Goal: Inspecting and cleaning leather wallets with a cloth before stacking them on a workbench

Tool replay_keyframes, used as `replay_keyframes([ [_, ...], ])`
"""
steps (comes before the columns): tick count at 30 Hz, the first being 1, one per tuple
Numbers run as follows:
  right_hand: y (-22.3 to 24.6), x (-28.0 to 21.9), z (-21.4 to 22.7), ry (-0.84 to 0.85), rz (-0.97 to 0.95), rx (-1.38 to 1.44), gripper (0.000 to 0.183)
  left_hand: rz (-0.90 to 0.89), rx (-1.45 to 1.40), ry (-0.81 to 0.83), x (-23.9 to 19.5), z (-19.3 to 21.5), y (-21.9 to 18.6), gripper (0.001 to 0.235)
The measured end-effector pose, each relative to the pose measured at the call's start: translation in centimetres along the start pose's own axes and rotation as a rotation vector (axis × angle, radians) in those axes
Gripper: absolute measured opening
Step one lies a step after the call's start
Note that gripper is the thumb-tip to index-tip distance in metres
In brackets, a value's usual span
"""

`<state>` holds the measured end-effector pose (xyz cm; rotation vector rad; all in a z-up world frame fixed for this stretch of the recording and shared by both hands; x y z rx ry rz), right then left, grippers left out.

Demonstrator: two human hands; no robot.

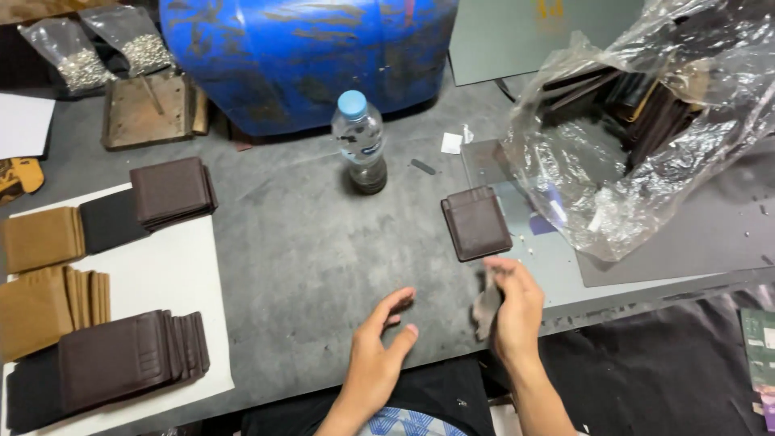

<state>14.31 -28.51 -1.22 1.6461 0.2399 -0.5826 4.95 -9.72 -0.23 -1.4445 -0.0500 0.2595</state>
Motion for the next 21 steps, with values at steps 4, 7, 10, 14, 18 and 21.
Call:
replay_keyframes([
  [4,3.5,4.7,0.8,-0.208,0.312,-0.842,0.054,0.139,-0.067,-0.066,0.6,-0.4,0.0,0.031],
  [7,4.0,5.6,-0.8,-0.204,0.273,-1.233,0.079,0.154,-0.067,-0.086,1.0,-0.6,-0.1,0.027],
  [10,4.5,5.7,-1.0,-0.181,0.318,-1.104,0.068,0.145,-0.118,-0.138,1.3,-0.7,0.5,0.023],
  [14,4.5,4.5,-1.0,-0.018,0.067,-0.553,0.047,0.159,-0.211,-0.194,1.7,-0.3,1.0,0.021],
  [18,2.1,3.4,-1.5,0.279,-0.006,0.025,0.028,-0.005,-0.434,-0.168,2.5,-0.2,0.9,0.041],
  [21,1.1,-0.8,-4.2,0.418,-0.069,-0.053,0.037,-0.212,-0.985,0.011,2.1,-1.2,0.7,0.068],
])
Point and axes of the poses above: each hand's wrist, its own x-axis towards the middle knuckle, its own z-axis out of the back of the hand, y = z × x, the point moved 4 cm from there along x, towards the middle knuckle, and after that the axes turned 7 degrees about -z, right-handed, at the moved point
